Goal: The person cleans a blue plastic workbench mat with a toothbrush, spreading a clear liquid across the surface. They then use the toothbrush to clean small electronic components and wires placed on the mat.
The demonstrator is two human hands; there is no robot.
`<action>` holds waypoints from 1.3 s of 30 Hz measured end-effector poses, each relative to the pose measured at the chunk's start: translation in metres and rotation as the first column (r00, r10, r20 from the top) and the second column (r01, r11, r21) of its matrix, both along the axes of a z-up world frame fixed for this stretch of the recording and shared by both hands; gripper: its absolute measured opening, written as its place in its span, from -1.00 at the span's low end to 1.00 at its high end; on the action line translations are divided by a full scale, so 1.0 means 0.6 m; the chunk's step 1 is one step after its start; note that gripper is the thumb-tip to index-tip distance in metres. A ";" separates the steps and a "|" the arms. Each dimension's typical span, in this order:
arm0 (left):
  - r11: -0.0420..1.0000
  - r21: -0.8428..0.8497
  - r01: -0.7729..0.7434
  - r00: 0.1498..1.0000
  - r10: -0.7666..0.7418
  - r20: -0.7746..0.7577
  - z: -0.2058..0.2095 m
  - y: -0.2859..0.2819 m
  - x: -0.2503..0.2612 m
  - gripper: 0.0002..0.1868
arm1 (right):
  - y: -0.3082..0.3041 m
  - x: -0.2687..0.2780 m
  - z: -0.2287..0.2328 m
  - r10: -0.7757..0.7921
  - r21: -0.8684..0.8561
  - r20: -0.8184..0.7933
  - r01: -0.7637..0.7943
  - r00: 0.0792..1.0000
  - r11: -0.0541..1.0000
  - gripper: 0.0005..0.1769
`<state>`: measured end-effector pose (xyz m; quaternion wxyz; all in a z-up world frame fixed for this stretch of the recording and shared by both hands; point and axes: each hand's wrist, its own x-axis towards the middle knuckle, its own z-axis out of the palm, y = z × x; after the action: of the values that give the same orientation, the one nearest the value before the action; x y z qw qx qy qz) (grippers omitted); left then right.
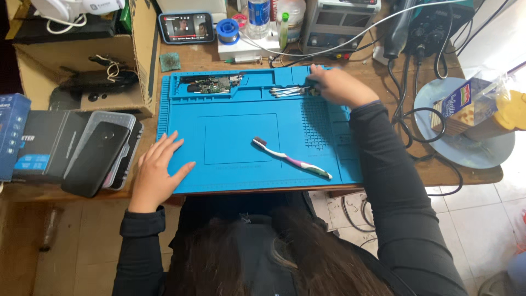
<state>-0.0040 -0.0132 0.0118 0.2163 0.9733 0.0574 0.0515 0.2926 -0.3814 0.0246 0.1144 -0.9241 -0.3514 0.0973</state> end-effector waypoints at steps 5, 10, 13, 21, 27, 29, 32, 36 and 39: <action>1.000 0.002 -0.003 1.000 0.003 0.008 0.004 -0.002 0.002 -0.37 | 0.028 -0.025 0.001 0.044 -0.125 0.171 -0.023 0.984 0.992 -0.55; 1.000 0.015 0.013 0.999 -0.013 0.029 -0.004 -0.001 -0.001 -0.37 | 0.031 -0.012 -0.018 0.006 -0.122 0.182 0.017 0.983 0.992 -0.55; 1.000 0.012 0.006 1.000 -0.006 0.028 -0.001 -0.001 -0.002 -0.37 | 0.037 -0.001 -0.033 0.078 -0.135 0.429 -0.022 0.900 0.991 -0.61; 1.000 -0.012 0.014 1.000 -0.013 0.021 0.003 -0.001 0.001 -0.37 | 0.077 -0.051 -0.009 0.168 0.076 0.301 -0.199 0.939 0.977 -0.24; 1.000 -0.008 0.012 1.000 -0.012 0.015 0.006 -0.002 0.001 -0.37 | 0.097 -0.103 0.057 0.088 0.442 0.033 -0.093 0.996 0.892 -0.43; 1.000 -0.015 0.012 1.000 -0.011 0.013 0.004 -0.002 0.001 -0.37 | 0.092 -0.038 -0.035 0.104 0.320 0.163 -0.152 0.981 0.935 -0.36; 1.000 -0.014 0.014 1.000 -0.013 0.014 0.006 -0.002 0.001 -0.38 | 0.101 -0.039 -0.038 0.166 0.219 0.194 -0.208 0.967 0.953 -0.36; 1.000 -0.015 0.016 1.000 -0.016 0.013 0.011 -0.004 -0.001 -0.38 | 0.119 -0.130 0.075 0.230 0.440 -0.175 -0.133 0.957 0.888 -0.51; 1.000 -0.010 0.018 1.000 -0.018 0.004 0.006 0.003 0.000 -0.37 | 0.098 -0.118 0.072 0.198 0.161 -0.012 -0.193 0.980 0.968 -0.77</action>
<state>-0.0038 -0.0115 0.0155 0.2215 0.9726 0.0485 0.0511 0.2219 -0.3224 0.0679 0.1825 -0.8714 -0.4459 0.0926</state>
